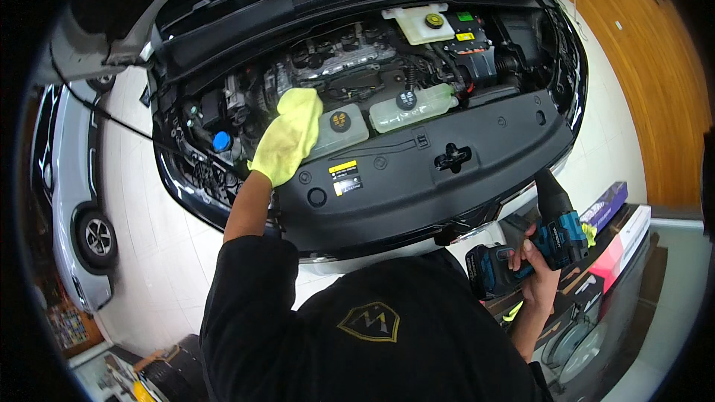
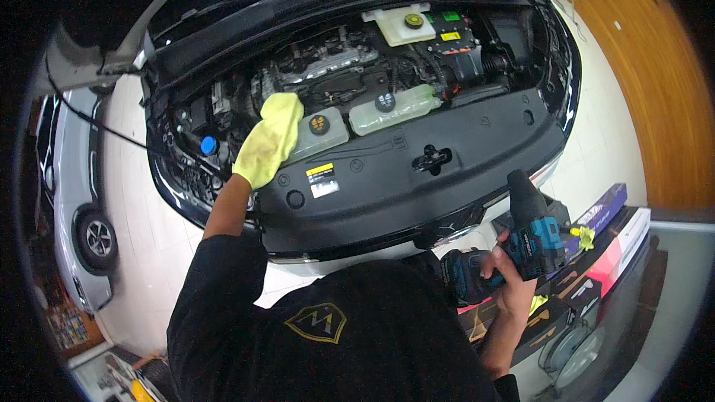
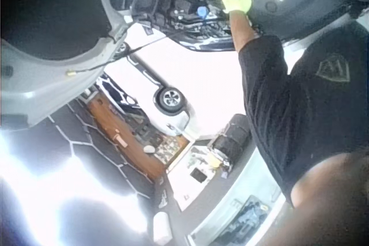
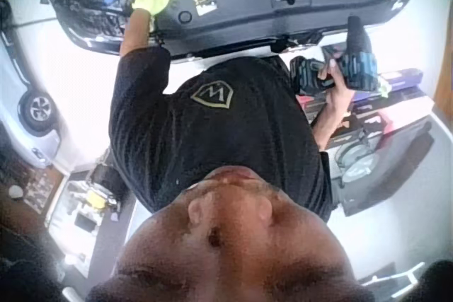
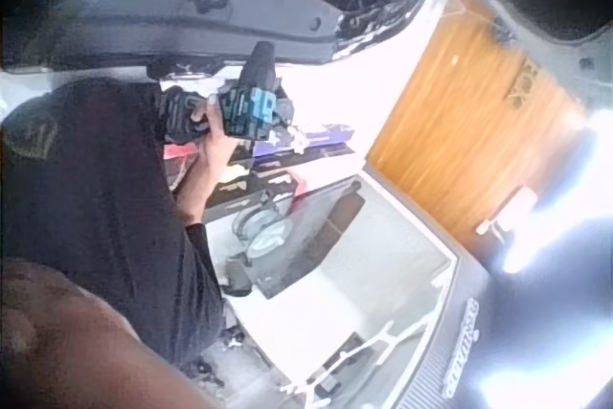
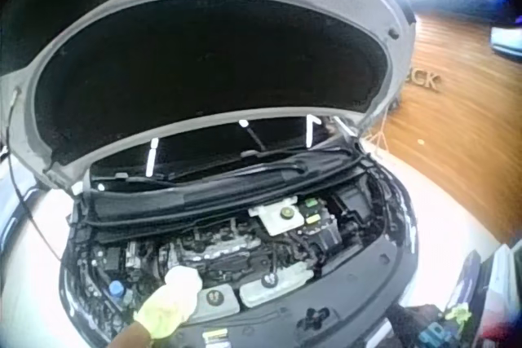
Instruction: The person wipes the engine bay of a white car with a yellow microfiber cloth. They hold a blue power tool in their left hand while wiping with their right. The person applies a liquid from a yellow bottle onto the cloth and continues wiping the engine cover and surrounding components.
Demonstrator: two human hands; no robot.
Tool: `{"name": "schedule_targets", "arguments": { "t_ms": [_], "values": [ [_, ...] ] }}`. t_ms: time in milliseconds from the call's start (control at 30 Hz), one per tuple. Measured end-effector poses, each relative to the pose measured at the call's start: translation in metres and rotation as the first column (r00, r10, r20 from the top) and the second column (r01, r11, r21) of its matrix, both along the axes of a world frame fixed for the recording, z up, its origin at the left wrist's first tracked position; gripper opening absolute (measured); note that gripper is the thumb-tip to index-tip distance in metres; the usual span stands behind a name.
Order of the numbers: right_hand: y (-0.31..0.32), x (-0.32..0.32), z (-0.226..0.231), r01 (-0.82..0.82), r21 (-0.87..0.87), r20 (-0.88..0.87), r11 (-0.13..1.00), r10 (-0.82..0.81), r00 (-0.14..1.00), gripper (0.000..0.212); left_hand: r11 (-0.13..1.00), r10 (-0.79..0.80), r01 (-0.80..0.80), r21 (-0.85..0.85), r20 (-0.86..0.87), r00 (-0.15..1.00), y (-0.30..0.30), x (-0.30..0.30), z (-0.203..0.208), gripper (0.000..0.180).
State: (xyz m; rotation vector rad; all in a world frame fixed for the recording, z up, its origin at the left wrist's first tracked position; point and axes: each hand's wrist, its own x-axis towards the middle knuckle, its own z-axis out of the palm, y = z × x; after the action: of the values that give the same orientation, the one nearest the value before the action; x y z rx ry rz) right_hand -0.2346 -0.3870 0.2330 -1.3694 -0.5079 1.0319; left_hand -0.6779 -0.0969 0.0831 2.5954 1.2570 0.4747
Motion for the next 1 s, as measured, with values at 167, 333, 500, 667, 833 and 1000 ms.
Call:
{"name": "schedule_targets", "arguments": {
  "t_ms": [167,333,500,667,833,1000],
  "values": [
    [-0.004,0.011,-0.013,0.025,-0.116,-0.081,0.993,-0.035,0.996,0.032,0.996,0.080,-0.080,0.037,0.000,0.997,-0.003,0.021,-0.004,0.023],
    [0.001,0.011,-0.008,0.055,-0.063,0.017,0.997,-0.054,0.998,0.030,0.985,0.153,-0.154,0.075,0.031,0.988,0.023,0.047,0.002,0.020],
    [0.001,0.025,0.007,0.085,-0.040,-0.068,0.996,-0.088,0.994,0.030,0.945,0.289,-0.295,0.144,0.066,0.955,0.058,0.085,0.016,0.019],
    [0.004,0.060,-0.011,0.078,-0.132,-0.053,0.988,-0.085,0.995,0.030,0.956,0.211,-0.207,0.208,0.001,0.977,0.086,0.150,0.036,0.018],
    [0.017,0.097,-0.019,0.087,-0.160,-0.009,0.983,-0.089,0.996,0.032,0.979,-0.040,0.070,0.190,-0.158,0.987,0.083,0.240,0.044,0.019],
    [0.033,0.140,-0.022,0.115,-0.160,-0.012,0.980,-0.118,0.993,0.030,0.950,-0.193,0.268,0.161,-0.374,0.907,0.085,0.326,0.002,0.020]
  ]
}}
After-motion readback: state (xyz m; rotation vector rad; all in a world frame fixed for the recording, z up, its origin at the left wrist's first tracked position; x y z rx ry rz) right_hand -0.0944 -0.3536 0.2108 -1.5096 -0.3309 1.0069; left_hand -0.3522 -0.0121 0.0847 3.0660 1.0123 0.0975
